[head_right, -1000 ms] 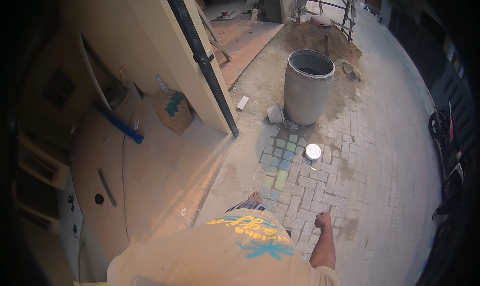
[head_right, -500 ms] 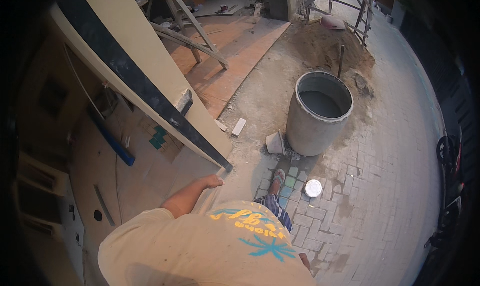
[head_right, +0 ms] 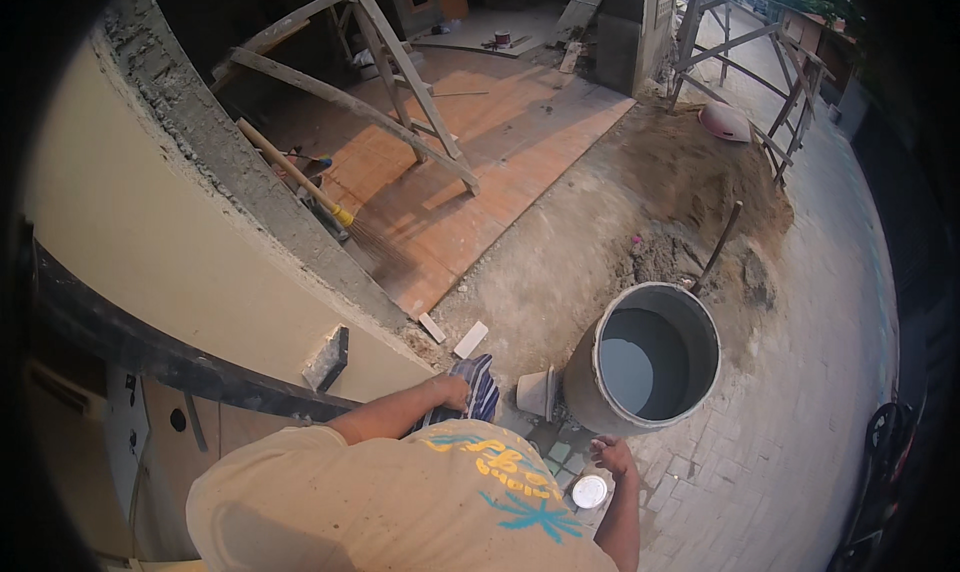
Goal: The person scoops cement from a bucket with a trowel and applies it to a wall, smoothing the surface repeatedly. The person works on a vertical wall section near a decorative tile panel, using a bucket and trowel to transfer and spread the material.
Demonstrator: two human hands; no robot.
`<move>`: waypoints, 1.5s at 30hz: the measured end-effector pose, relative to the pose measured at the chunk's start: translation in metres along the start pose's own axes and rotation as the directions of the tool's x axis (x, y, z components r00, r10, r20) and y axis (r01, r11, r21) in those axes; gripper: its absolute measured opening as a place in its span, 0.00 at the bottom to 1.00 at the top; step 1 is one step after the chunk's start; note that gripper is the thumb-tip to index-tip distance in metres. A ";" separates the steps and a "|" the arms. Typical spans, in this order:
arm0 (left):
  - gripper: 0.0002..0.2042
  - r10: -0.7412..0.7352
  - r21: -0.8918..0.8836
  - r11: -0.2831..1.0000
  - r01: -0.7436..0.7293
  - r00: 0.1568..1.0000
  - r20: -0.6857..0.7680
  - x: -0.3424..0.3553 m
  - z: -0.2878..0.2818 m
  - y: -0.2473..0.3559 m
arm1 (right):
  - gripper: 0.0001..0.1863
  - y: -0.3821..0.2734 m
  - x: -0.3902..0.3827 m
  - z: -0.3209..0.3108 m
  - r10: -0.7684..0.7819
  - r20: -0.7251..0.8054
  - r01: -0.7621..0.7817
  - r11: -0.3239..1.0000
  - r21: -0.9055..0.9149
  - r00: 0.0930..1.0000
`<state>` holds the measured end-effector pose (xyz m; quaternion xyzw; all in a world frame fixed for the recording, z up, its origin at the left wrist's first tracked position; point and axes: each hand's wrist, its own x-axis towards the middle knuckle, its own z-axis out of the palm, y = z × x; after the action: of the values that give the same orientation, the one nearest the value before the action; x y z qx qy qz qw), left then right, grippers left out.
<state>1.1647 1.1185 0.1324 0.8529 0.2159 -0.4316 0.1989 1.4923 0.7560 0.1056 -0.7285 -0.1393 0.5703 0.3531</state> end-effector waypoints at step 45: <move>0.21 -0.230 -0.623 0.766 0.157 0.973 -0.037 0.424 -0.961 -0.822 | 0.13 -1.070 0.961 -0.117 0.168 -0.155 -0.203 0.948 -0.245 0.973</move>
<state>1.5729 2.3873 0.1853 0.7370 0.4423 -0.3074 0.4082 2.1133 2.0581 0.1342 -0.8145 -0.1198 0.5281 0.2080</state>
